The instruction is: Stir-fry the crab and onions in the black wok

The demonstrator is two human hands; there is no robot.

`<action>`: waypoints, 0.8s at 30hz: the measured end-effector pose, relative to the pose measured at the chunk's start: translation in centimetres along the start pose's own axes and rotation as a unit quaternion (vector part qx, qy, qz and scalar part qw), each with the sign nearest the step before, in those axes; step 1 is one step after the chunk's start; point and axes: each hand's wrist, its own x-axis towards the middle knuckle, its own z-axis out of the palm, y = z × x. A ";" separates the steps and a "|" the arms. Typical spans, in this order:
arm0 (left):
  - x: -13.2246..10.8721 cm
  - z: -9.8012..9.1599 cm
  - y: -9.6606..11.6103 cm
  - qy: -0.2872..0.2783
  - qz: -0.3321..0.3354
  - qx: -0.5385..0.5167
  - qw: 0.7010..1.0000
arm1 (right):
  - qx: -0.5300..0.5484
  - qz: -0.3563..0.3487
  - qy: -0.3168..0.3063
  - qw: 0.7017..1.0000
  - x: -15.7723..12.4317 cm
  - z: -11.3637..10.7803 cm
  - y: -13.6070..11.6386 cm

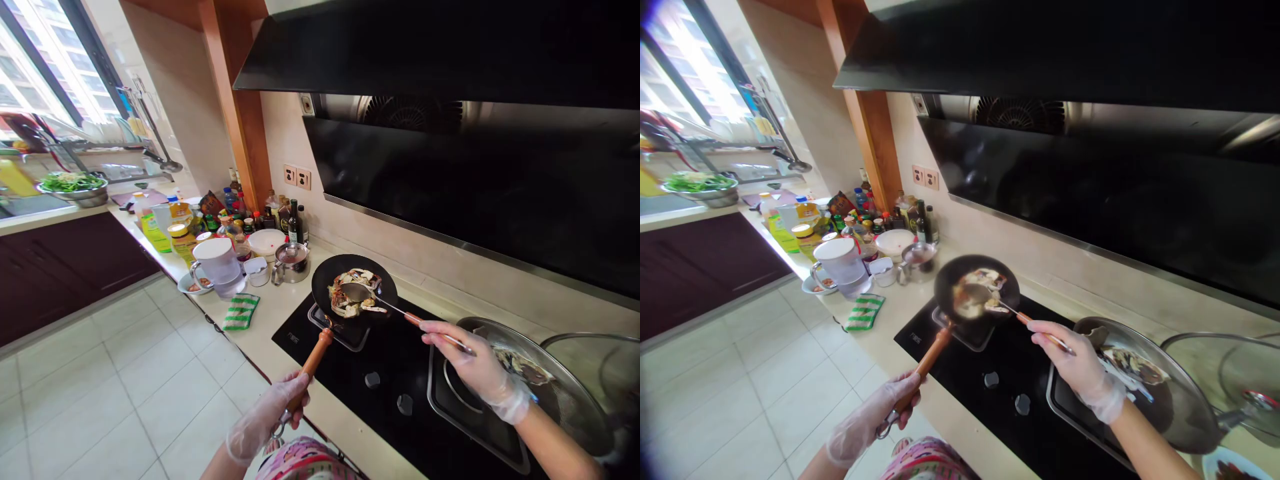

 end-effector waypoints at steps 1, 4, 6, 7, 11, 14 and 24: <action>-0.1 0.1 0.1 -0.002 0.004 -0.002 1.000 | 0.012 0.021 0.010 1.000 0.0 -0.4 0.3; -0.4 0.2 0.4 -0.011 0.012 -0.002 1.000 | 0.044 0.064 0.032 0.996 0.3 -0.8 1.1; -0.5 0.2 0.6 -0.013 0.005 0.003 1.000 | 0.063 0.084 0.045 0.993 0.7 -0.8 1.5; -0.6 0.2 0.7 -0.013 -0.001 0.006 1.000 | 0.075 0.095 0.052 0.991 1.0 -0.8 1.8; -0.7 0.3 0.9 -0.009 -0.008 -0.001 1.000 | 0.151 0.156 0.085 0.972 1.7 -1.4 3.3; -0.6 0.3 0.8 -0.006 -0.010 -0.013 1.000 | 0.244 0.214 0.125 0.938 2.1 -2.1 4.8; -0.3 0.1 0.2 -0.006 0.007 -0.011 1.000 | 0.374 0.301 0.102 0.871 2.1 1.7 7.0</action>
